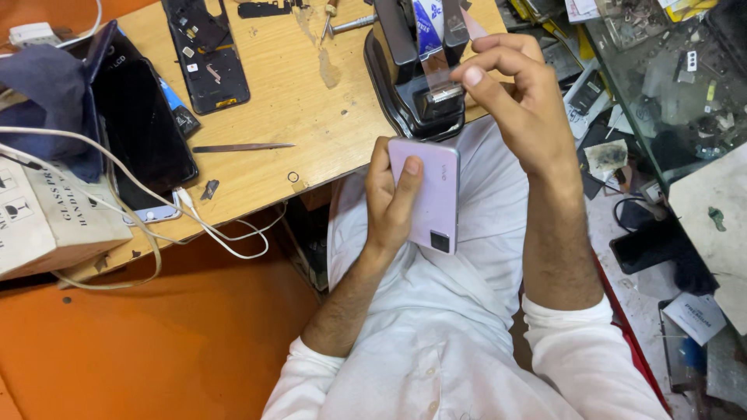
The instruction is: The person disassembles a smartphone, removes the back cover and internal components, and uses a screwdriver to manipulate parts. They then reassemble the phone, connect a charging cable, and wipe the device with a cloth.
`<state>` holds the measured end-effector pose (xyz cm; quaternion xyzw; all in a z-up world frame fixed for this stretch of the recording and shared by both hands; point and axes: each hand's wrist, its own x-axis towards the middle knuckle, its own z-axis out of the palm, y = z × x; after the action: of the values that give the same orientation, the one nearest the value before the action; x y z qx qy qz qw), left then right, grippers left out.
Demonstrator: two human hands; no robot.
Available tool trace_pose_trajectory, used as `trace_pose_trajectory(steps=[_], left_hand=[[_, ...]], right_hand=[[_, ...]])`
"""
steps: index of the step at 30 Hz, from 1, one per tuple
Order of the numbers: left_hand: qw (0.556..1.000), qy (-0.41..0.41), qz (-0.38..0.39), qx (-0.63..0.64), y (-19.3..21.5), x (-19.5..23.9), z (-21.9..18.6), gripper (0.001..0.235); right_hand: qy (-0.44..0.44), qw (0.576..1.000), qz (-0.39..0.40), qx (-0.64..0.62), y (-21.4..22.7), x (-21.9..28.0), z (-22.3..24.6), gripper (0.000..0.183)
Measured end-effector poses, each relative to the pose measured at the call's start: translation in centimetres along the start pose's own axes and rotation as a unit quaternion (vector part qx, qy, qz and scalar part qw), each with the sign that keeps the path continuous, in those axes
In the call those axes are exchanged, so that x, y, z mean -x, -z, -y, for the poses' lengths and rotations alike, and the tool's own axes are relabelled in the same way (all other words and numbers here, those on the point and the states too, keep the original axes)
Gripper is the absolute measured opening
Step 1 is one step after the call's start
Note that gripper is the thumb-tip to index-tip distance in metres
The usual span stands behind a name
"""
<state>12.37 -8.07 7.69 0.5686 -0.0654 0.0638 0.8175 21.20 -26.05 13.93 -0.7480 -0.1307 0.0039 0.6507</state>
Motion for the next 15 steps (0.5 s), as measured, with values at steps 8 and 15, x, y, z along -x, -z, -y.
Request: trace_pose_trajectory(steps=[8,15], left_hand=[[0.986,0.077,0.002,0.148,-1.7,-0.8,-1.6,0.026],[0.978,0.069,0.02,0.196,-1.2,0.2,-0.8,0.031]], right_hand=[[0.024,0.995,-0.065,-0.071,-1.3,1.3,0.1,0.009],[-0.011,0.99,-0.115,-0.081,-3.0,4.0,-3.2,0.008]])
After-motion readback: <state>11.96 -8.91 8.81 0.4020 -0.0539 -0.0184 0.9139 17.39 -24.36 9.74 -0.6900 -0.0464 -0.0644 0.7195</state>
